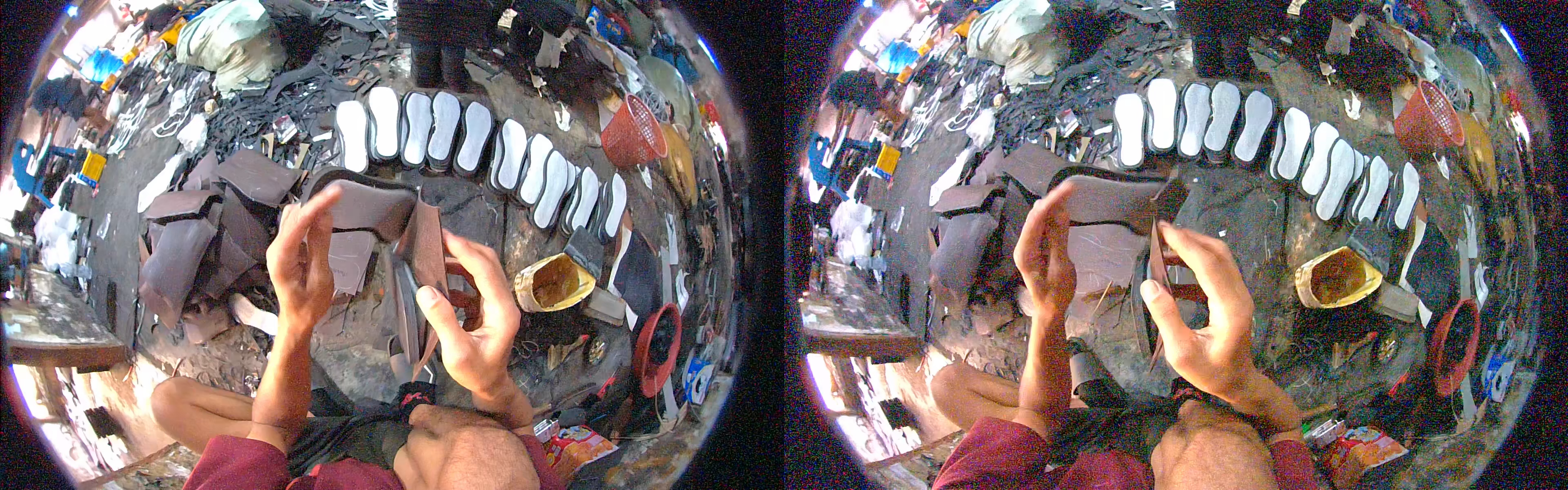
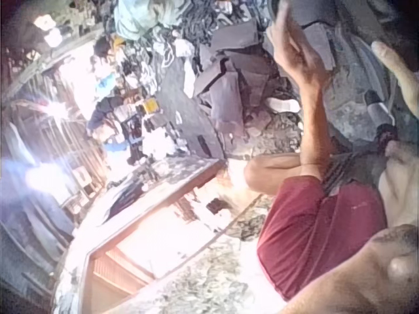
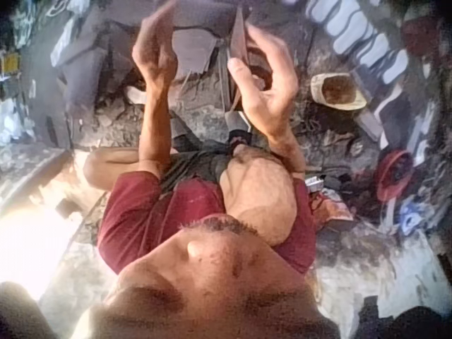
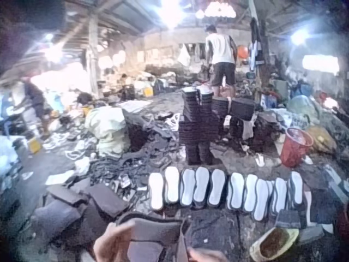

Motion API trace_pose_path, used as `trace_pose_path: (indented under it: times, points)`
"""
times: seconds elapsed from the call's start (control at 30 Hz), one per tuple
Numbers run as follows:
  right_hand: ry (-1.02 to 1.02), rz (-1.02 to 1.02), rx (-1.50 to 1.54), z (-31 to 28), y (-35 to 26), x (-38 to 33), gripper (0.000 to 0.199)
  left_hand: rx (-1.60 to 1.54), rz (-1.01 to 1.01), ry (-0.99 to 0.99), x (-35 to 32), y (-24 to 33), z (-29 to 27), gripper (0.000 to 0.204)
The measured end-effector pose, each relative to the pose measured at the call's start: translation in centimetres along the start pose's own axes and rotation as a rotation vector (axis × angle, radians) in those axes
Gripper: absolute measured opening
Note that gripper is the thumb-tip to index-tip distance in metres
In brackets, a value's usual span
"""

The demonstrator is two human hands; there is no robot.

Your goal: The person assembles slipper soles by placing white insoles onto brown rubber outsoles. They repeatedly pick up an insole, align it with an outsole, press it into place, and set the completed pair aside. The process continues with multiple units in a repetitive sequence.

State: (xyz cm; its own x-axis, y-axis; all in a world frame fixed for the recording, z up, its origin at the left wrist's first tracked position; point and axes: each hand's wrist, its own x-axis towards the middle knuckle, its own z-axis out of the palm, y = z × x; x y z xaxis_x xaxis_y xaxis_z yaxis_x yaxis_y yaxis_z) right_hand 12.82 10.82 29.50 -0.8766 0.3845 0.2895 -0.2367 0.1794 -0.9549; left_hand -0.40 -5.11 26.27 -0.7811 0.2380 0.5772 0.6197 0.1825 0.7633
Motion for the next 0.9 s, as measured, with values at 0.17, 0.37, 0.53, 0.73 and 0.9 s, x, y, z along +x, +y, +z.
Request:
trace_pose_path:
  times: [0.17,0.37,0.53,0.73,0.9]
  points:
    - [-0.097,0.027,0.056,-0.6,-0.7,1.0,0.069,-0.317,-0.22,-0.121,0.5,-0.4,0.7,0.071]
    - [-0.285,-0.137,-0.154,-1.6,-1.1,1.9,0.07,-0.543,-0.296,-0.187,-0.9,-2.2,-0.2,0.038]
    - [-0.362,0.046,-0.001,-2.2,-0.9,3.5,0.092,-0.747,-0.47,-0.228,-2.1,-2.7,0.4,0.027]
    - [-0.375,0.297,0.216,-1.8,1.1,2.4,0.037,-0.843,-0.688,-0.196,-1.6,-0.2,-0.7,0.036]
    - [-0.185,0.143,0.069,-0.6,2.6,1.5,0.046,-1.102,-0.705,-0.254,-2.4,-0.6,-1.1,0.037]
